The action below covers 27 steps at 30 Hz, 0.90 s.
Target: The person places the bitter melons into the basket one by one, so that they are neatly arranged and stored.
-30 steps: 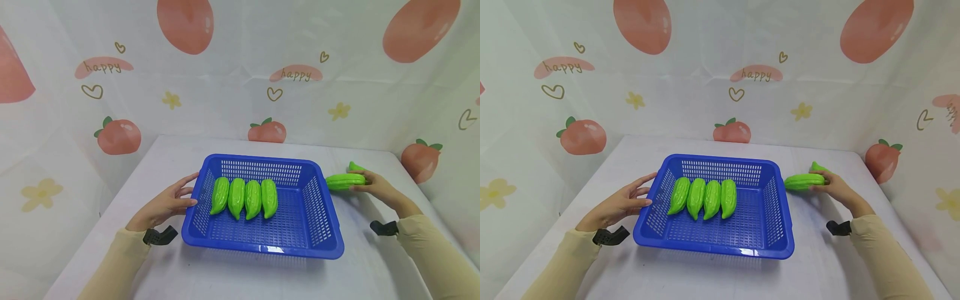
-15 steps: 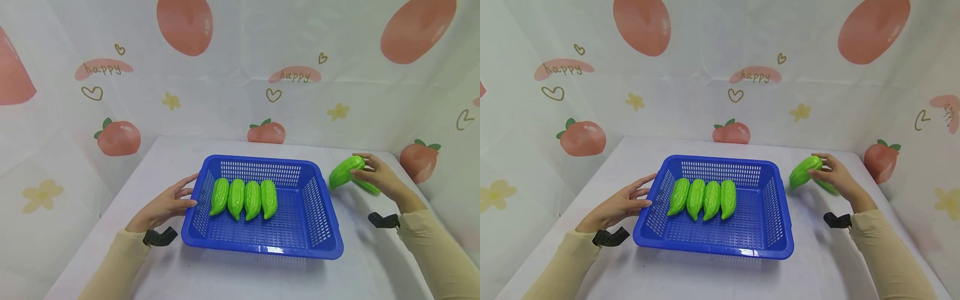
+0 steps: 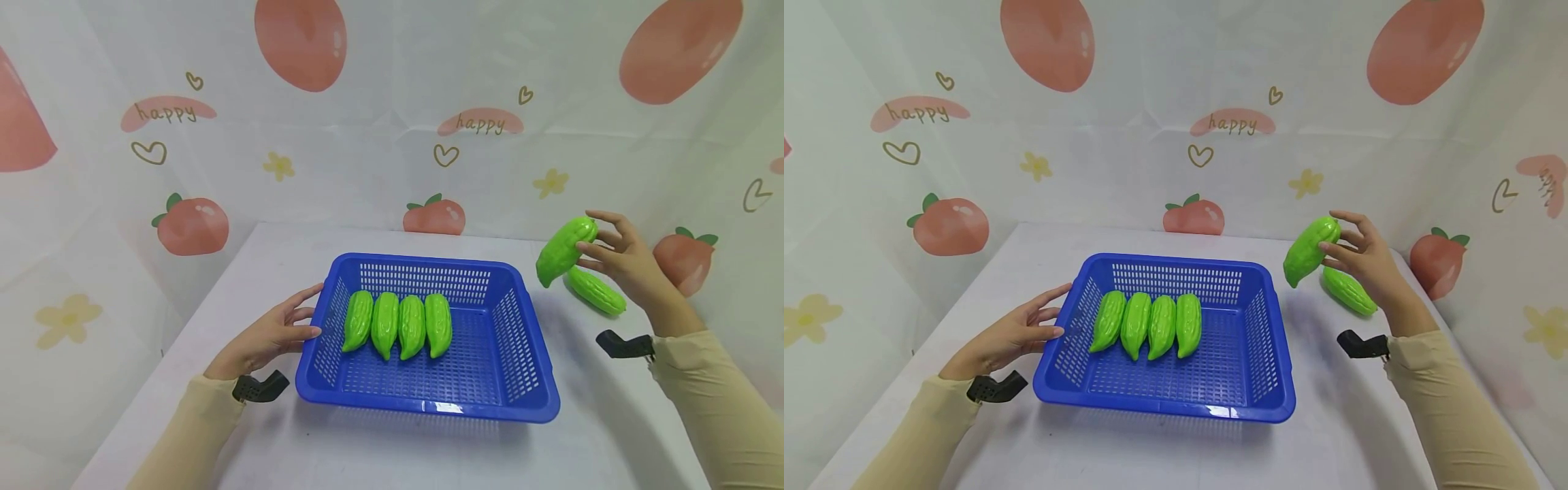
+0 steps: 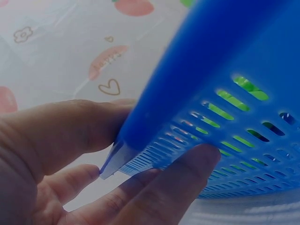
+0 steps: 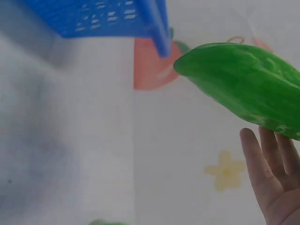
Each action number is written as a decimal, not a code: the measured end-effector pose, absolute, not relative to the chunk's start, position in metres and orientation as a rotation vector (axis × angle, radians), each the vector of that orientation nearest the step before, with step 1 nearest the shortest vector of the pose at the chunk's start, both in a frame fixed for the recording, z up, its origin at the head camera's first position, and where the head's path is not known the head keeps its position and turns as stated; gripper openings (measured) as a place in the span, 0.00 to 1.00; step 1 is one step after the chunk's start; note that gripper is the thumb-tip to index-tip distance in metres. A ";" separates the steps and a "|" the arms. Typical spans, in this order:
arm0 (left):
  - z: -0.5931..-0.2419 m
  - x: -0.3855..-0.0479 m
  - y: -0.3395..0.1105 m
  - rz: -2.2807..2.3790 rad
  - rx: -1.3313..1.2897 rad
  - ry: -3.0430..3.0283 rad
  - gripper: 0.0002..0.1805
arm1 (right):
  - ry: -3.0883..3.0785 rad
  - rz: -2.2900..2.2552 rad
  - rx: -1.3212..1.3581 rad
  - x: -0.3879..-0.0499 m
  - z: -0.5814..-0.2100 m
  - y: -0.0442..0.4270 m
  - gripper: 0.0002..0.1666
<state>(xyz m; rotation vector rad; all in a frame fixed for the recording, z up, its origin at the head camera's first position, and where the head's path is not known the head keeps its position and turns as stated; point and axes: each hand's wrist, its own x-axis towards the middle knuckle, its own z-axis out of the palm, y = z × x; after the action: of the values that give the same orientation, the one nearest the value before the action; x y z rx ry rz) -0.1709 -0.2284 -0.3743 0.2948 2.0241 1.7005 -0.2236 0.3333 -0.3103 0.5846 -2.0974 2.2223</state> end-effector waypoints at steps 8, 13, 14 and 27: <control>-0.374 -0.170 -0.229 1.708 0.281 2.015 0.47 | -1.984 2.300 0.627 -0.218 -0.292 0.306 0.32; -0.374 -0.171 -0.229 1.708 0.278 2.011 0.47 | -1.977 2.359 0.625 -0.215 -0.284 0.288 0.30; -0.375 -0.171 -0.229 1.710 0.279 2.008 0.47 | -1.982 2.369 0.629 -0.214 -0.283 0.286 0.30; -0.374 -0.170 -0.229 1.699 0.290 2.025 0.47 | -2.198 2.341 0.655 -0.212 -0.292 0.256 0.26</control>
<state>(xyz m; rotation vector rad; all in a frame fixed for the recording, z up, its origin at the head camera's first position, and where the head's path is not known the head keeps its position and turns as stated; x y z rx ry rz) -0.1704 -0.2287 -0.3739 0.2895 2.0246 1.6985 -0.2117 0.2560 -0.2921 0.6550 -2.1981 2.3408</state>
